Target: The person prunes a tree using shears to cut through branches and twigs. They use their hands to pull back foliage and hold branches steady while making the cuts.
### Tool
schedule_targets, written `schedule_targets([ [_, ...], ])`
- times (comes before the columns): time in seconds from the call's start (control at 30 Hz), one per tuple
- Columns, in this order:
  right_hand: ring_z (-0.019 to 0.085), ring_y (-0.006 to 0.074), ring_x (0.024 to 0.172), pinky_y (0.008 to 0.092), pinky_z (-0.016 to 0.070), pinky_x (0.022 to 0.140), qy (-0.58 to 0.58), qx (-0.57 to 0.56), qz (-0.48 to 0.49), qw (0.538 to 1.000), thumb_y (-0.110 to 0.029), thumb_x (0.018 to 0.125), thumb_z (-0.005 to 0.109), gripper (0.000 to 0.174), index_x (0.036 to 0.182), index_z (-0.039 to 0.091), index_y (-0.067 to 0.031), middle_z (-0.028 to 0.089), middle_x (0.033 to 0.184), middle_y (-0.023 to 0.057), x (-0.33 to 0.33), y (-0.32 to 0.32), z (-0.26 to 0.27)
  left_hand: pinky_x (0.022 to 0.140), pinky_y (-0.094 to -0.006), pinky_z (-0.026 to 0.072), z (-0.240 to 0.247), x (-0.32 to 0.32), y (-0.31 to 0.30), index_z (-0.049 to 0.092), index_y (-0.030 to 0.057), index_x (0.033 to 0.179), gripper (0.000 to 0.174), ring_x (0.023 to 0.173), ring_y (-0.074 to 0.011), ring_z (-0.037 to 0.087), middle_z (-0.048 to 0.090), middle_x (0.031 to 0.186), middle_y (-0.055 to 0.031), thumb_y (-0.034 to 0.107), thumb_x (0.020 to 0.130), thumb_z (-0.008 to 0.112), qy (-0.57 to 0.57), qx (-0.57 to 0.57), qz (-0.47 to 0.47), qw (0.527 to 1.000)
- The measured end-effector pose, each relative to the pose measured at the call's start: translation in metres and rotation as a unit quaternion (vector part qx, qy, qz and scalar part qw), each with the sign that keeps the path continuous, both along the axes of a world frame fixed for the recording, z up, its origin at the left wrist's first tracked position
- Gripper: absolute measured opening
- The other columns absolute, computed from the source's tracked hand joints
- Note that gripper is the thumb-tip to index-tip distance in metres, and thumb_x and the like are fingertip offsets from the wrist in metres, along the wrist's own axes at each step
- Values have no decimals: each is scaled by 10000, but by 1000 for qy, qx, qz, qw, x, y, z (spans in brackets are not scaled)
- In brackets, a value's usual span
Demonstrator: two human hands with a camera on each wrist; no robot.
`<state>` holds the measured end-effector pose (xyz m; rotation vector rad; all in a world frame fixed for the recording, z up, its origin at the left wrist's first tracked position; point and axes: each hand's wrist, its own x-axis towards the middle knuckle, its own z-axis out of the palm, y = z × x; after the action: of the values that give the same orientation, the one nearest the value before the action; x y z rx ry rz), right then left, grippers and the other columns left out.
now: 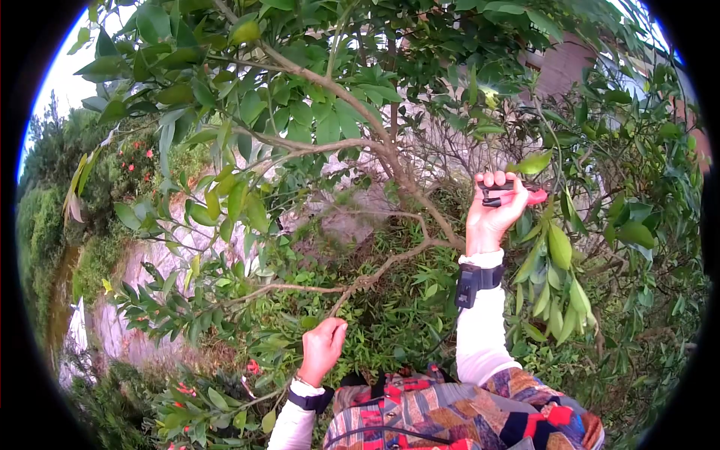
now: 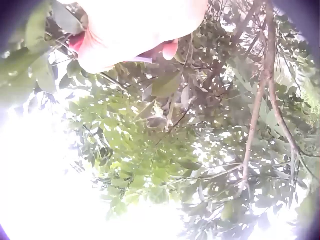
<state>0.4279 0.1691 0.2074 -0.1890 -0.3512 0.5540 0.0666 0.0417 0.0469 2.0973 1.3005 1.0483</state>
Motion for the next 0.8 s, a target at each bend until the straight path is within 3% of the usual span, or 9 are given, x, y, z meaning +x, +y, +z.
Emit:
schedule_targets([
  [0.13,560,162,745,399,531,752,-158,-50,178,970,-208,983,556,189,1102,498,-73,530,854,13,-71,-7,-10,573,-300,540,3,3,-1,703,7,968,78,610,-179,707,691,705,-100,77,983,672,8,6,-1,1000],
  [0.2,570,145,731,358,535,734,-220,-144,258,930,-216,939,605,230,1086,502,-72,535,857,15,-106,-15,-19,651,-400,572,5,1,-2,703,34,951,81,741,-361,724,725,869,-171,113,940,719,2,-49,13,999],
  [0.33,546,129,714,329,508,659,-182,-213,310,909,-281,916,638,277,1052,495,-86,513,845,6,-132,9,-44,648,-402,569,1,-3,-2,698,31,948,84,741,-364,723,724,866,-176,111,941,718,-4,-51,19,999],
  [0.37,547,143,713,358,512,679,-216,-223,293,905,-298,947,640,265,1025,482,-100,497,824,-1,-126,22,-55,647,-404,568,2,-3,-4,697,29,948,86,743,-366,722,723,865,-178,112,942,718,-1,-51,17,999],
  [0.5,518,112,723,287,482,614,-336,-365,178,850,-341,903,657,379,1125,531,-62,502,878,-2,-94,45,-59,649,-408,567,1,-5,-5,697,27,947,88,748,-368,722,721,862,-179,113,943,718,-1,-52,20,998],
  [0.6,586,217,782,389,490,707,-457,-518,81,718,-396,821,684,568,1156,555,45,612,913,90,-64,60,-64,652,-407,568,3,-5,-3,699,29,948,87,746,-367,721,722,862,-177,113,942,717,9,-40,13,999],
  [0.63,586,217,782,389,490,707,-455,-519,78,720,-396,821,684,568,1156,555,45,612,913,90,-57,61,-64,654,-407,569,5,-5,-1,700,30,948,86,745,-366,721,722,862,-175,114,942,717,17,-31,10,999],
  [0.7,628,278,811,415,481,759,-546,-570,47,612,-412,794,683,603,1118,558,81,650,890,133,-46,63,-60,655,-405,569,10,-4,0,701,31,947,87,746,-364,722,723,863,-172,117,942,716,22,-30,6,999],
  [0.8,653,292,806,402,484,760,-550,-563,88,611,-397,789,679,589,1112,561,81,659,860,143,-39,61,-53,655,-403,569,12,-2,0,703,35,946,88,749,-361,723,725,866,-167,122,943,715,30,-31,4,999],
])
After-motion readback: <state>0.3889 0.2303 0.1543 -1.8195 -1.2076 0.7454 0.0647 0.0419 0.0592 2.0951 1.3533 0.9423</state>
